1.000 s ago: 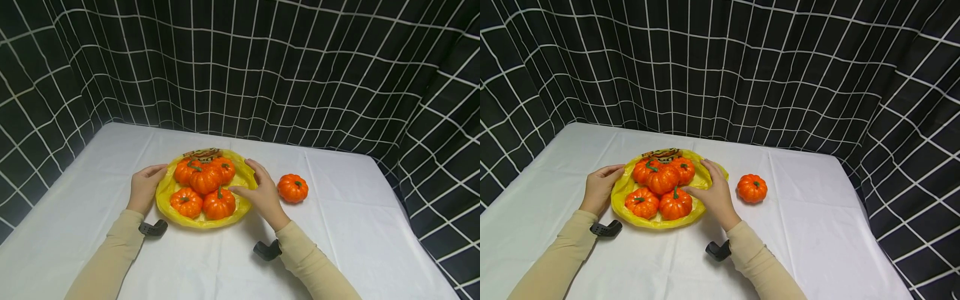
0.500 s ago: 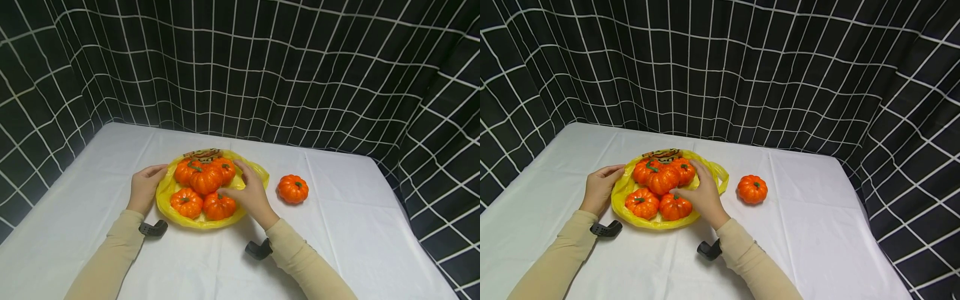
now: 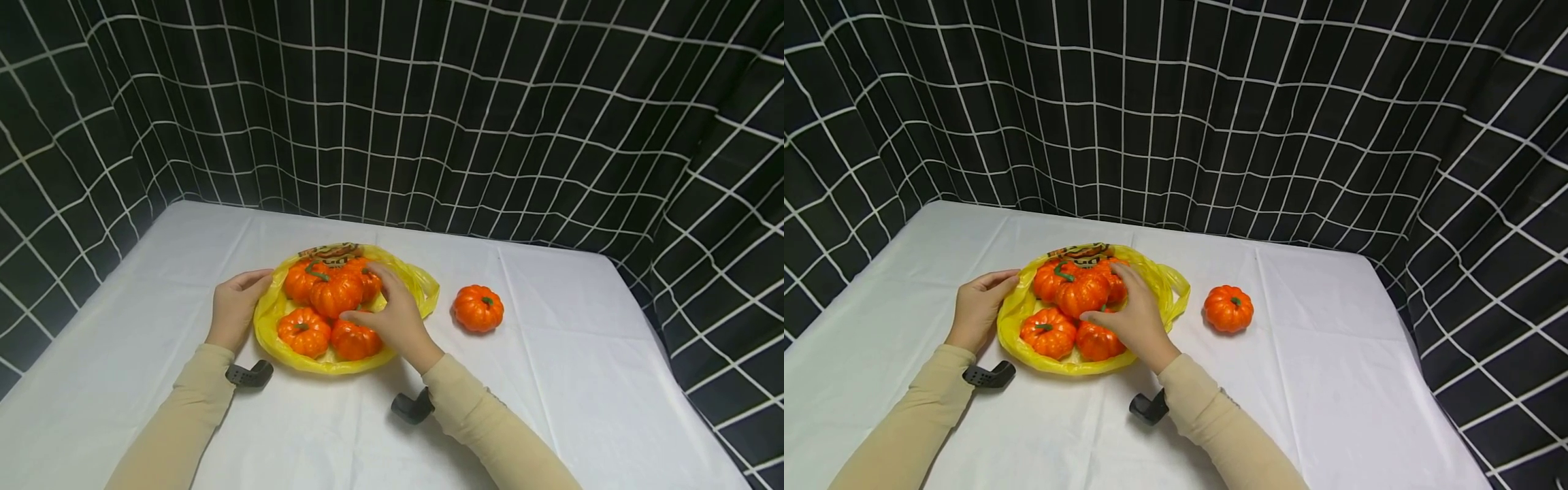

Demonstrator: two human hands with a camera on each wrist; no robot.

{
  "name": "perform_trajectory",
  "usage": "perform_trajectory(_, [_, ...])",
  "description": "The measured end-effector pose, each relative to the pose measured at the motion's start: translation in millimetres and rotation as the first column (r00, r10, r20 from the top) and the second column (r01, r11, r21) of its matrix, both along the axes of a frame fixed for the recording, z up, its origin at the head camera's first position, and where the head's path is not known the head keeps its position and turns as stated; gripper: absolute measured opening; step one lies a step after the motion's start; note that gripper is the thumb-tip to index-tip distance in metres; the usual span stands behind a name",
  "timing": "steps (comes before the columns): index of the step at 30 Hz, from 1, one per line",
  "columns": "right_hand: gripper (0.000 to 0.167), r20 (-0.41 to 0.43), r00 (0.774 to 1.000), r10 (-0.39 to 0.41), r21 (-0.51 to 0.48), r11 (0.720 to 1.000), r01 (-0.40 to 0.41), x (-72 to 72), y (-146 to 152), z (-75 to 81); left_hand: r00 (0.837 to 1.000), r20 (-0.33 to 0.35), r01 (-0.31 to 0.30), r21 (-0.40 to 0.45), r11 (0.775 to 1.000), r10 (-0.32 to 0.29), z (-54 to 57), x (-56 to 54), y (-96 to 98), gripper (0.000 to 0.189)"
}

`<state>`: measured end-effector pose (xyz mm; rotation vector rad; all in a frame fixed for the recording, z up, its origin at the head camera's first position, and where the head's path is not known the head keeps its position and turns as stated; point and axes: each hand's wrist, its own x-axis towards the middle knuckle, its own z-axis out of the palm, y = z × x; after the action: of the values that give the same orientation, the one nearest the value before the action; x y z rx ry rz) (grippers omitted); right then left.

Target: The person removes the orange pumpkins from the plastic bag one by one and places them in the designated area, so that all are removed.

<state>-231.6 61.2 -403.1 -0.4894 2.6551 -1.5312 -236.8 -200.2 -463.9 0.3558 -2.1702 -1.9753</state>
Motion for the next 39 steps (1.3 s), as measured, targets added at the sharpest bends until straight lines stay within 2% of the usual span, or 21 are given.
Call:
perform_trajectory(23, [0.087,0.046,0.999,-0.004,0.1,0.995,-0.001,-7.7,-16,-0.9,1.0,-0.007,0.0,-0.002,1.0,0.0,0.0,0.1,-0.6,0.041])
perform_trajectory(39, [0.087,0.035,0.999,0.004,0.107,0.994,-0.008,-10.4,-21,-2.5,1.0,-0.007,0.0,-0.002,1.0,0.0,0.3,-0.5,-0.7,0.039])
